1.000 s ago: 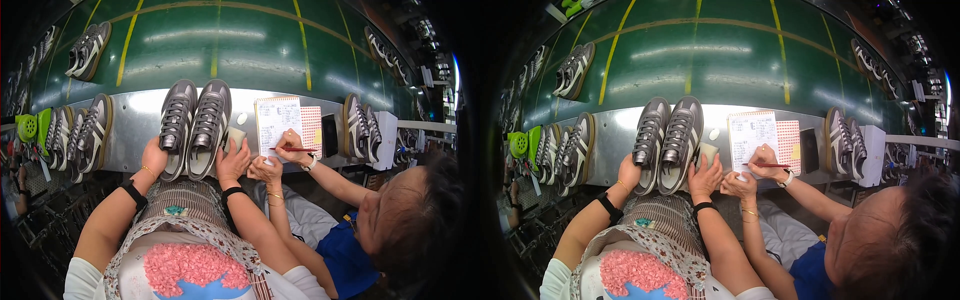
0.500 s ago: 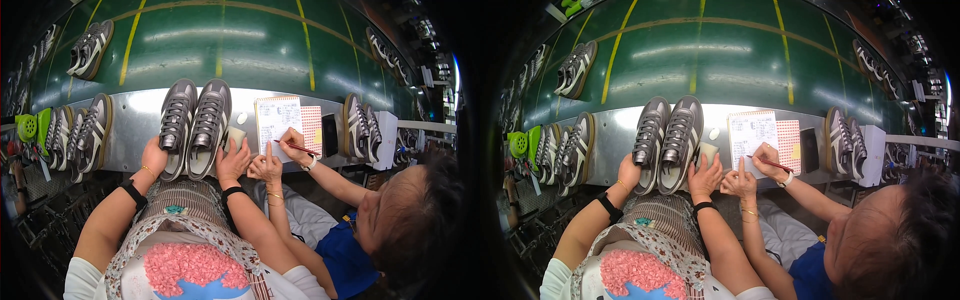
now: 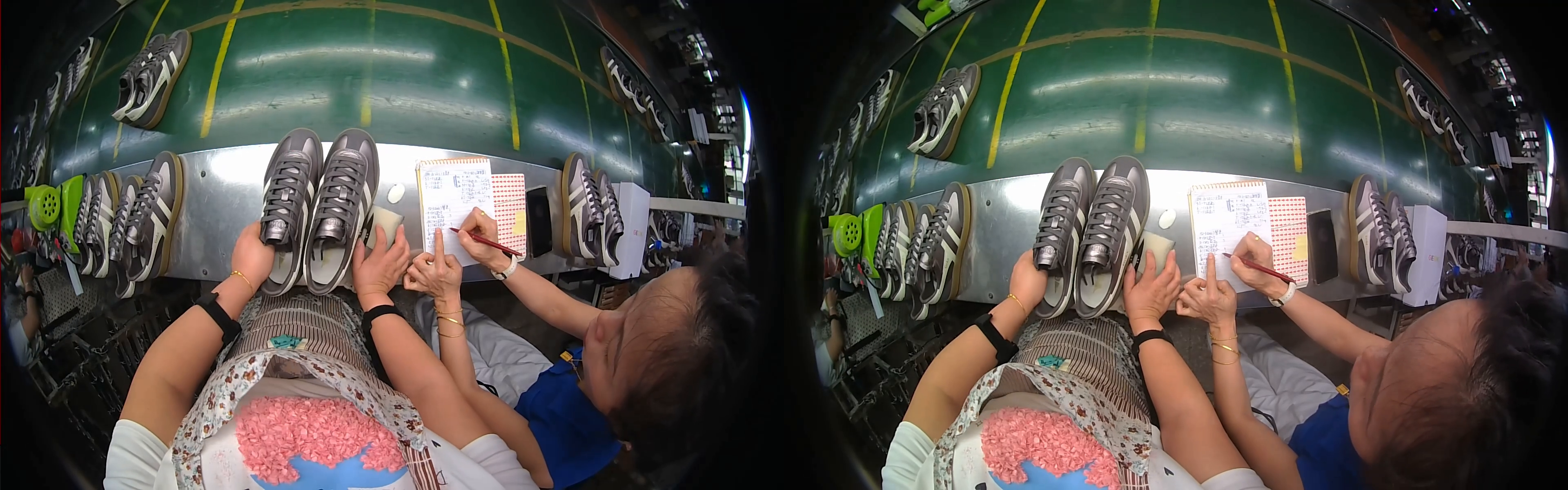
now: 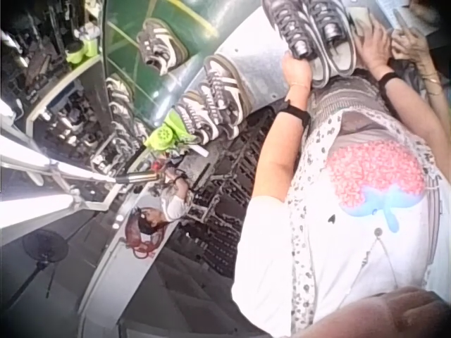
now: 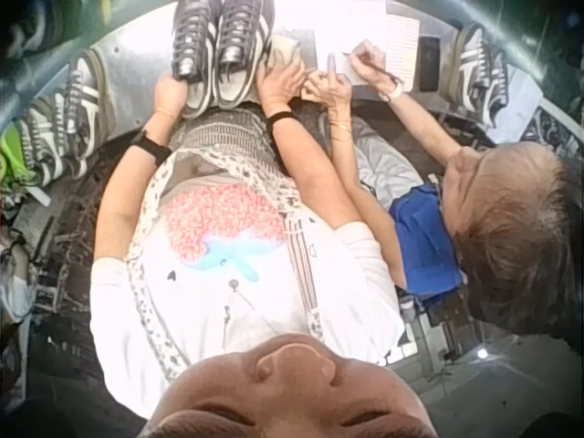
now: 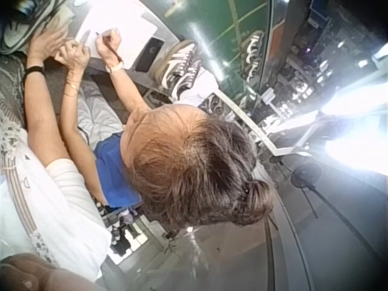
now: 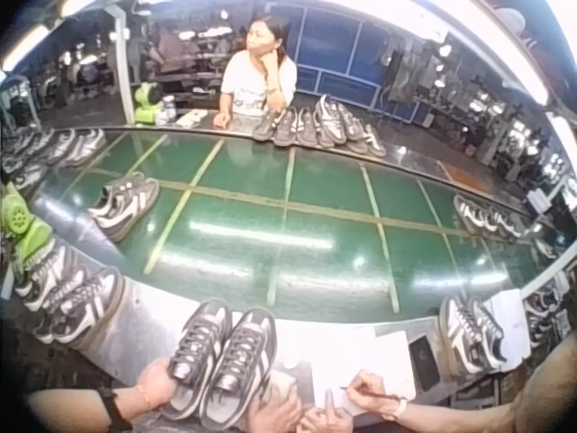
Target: Inspecting and documenting finished shoes on an assembly line.
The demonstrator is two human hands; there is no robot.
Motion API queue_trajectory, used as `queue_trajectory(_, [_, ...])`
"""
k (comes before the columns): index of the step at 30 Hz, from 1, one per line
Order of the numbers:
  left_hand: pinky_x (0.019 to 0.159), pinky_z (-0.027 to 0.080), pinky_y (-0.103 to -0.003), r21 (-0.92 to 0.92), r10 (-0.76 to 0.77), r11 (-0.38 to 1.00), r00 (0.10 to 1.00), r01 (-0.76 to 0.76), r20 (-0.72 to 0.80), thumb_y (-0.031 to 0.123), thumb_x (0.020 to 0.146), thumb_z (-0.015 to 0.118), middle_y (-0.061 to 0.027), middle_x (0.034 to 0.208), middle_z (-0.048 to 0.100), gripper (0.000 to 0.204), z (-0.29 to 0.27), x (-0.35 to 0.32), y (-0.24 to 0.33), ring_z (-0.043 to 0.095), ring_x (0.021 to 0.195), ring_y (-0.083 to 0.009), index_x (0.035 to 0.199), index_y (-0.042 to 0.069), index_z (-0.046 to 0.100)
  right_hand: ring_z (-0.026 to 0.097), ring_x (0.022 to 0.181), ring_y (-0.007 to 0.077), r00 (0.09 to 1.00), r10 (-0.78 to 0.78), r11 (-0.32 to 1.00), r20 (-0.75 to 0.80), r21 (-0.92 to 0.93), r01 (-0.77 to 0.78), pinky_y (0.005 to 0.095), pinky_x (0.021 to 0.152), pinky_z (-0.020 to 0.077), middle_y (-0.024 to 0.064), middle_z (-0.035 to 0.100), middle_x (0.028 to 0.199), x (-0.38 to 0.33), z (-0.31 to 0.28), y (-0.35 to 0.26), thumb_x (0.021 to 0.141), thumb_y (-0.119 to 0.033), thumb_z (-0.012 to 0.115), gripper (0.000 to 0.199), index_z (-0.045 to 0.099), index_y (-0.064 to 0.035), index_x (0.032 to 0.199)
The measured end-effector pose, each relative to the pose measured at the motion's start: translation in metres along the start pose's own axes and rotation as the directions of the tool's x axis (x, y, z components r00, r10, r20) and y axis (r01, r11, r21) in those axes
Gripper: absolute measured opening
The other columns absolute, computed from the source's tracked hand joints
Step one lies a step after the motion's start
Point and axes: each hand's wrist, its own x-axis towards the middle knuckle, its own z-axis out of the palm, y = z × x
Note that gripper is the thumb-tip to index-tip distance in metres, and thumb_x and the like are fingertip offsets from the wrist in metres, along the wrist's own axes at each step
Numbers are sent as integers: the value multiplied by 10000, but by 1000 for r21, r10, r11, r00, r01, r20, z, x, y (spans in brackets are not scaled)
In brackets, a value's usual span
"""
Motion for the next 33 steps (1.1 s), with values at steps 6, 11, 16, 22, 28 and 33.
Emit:
queue_trajectory(6, [846,409,-419,12,12,1000,1000,-12,-8,46,724,513,-231,1013,568,293,1,0,-1,512,979,-405,1010,7,564,317,1158,372,1000,0,1000,1,13,0,483,936,287,194,300,1321,0,-1,-1,750,-268,622,498,461,-126,1200])
queue_trajectory(11, [839,416,-411,20,22,1000,1000,-22,-20,48,751,503,-241,999,576,264,-2,-2,2,521,968,-411,999,-4,577,318,1159,366,1000,-1,1000,-6,8,1,489,926,296,186,298,1319,-1,-1,-1,740,-276,631,497,472,-137,1189])
queue_trajectory(16, [839,414,-411,8,12,1000,1000,-12,-15,41,746,503,-240,1000,577,265,-3,-3,4,520,971,-411,997,-2,577,317,1161,366,1000,-1,1000,-9,5,1,484,927,298,182,295,1322,-1,-1,-1,739,-281,633,504,468,-140,1194])
queue_trajectory(22, [845,407,-425,-18,5,1000,1000,-5,1,36,693,522,-232,1014,564,317,-1,-1,1,509,978,-402,1006,16,564,316,1163,366,1000,2,1000,-1,-7,-2,483,933,297,177,291,1328,-1,-1,-1,738,-284,635,512,468,-142,1200])
queue_trajectory(28, [838,407,-430,-8,30,1000,999,-30,-13,30,692,516,-227,1003,564,319,0,-1,-1,508,971,-405,1008,15,562,320,1160,366,1000,6,1000,-6,5,-6,480,935,297,178,296,1327,-1,-2,-1,734,-279,639,508,475,-139,1194])
queue_trajectory(33, [841,405,-428,5,1,1000,1000,-1,5,26,693,514,-225,1002,564,324,-2,-2,1,505,977,-403,1013,17,561,325,1157,366,1000,6,1000,-12,4,-6,480,932,300,178,301,1325,-2,-2,-2,733,-276,640,505,477,-140,1191])
